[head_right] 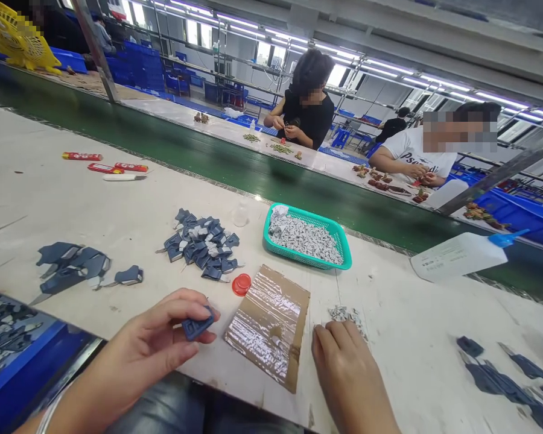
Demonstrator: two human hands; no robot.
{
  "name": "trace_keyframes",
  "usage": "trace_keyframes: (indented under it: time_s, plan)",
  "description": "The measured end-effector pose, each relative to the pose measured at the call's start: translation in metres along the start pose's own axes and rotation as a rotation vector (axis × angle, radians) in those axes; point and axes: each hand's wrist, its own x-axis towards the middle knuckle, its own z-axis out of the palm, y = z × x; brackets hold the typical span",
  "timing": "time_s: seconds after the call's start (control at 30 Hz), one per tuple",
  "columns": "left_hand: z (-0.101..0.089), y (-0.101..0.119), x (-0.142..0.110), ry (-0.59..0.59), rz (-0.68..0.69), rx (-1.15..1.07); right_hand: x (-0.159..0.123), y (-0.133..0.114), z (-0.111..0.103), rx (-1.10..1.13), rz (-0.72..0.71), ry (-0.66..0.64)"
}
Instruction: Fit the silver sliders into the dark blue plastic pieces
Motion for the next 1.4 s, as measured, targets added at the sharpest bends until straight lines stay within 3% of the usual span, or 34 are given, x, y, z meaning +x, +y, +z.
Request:
trace_keyframes:
  time_s: [0.23,0.37,0.67,0.83,1.0,1.17,1.27,1.4]
  plan:
    - [0.007,-0.009,-0.005,0.098,-0.198,0.022,0.003,-0.001,-0.002,-0.015,0.042,-0.008]
    - [0.007,-0.013,-0.008,0.054,-0.212,0.054,0.004,0.001,-0.001,-0.023,0.06,-0.053]
    - [0.012,-0.016,-0.011,0.099,-0.254,0.082,0.011,0.0,-0.009,0.083,0.141,-0.044]
    - [0.011,-0.024,-0.012,0.039,-0.277,0.122,0.023,-0.021,-0.021,0.25,0.096,-0.085]
    - [0.012,-0.024,-0.012,0.022,-0.353,0.189,0.031,-0.038,-0.016,0.386,0.013,-0.121]
    - [0.016,-0.019,-0.01,-0.004,-0.273,0.195,0.032,-0.039,-0.009,0.404,-0.029,-0.132]
    - [0.018,-0.018,-0.011,-0.015,-0.247,0.215,0.035,-0.04,-0.018,0.442,0.045,-0.102]
    - [0.026,-0.018,-0.01,0.037,-0.332,0.258,0.039,-0.045,-0.041,0.634,0.228,-0.165]
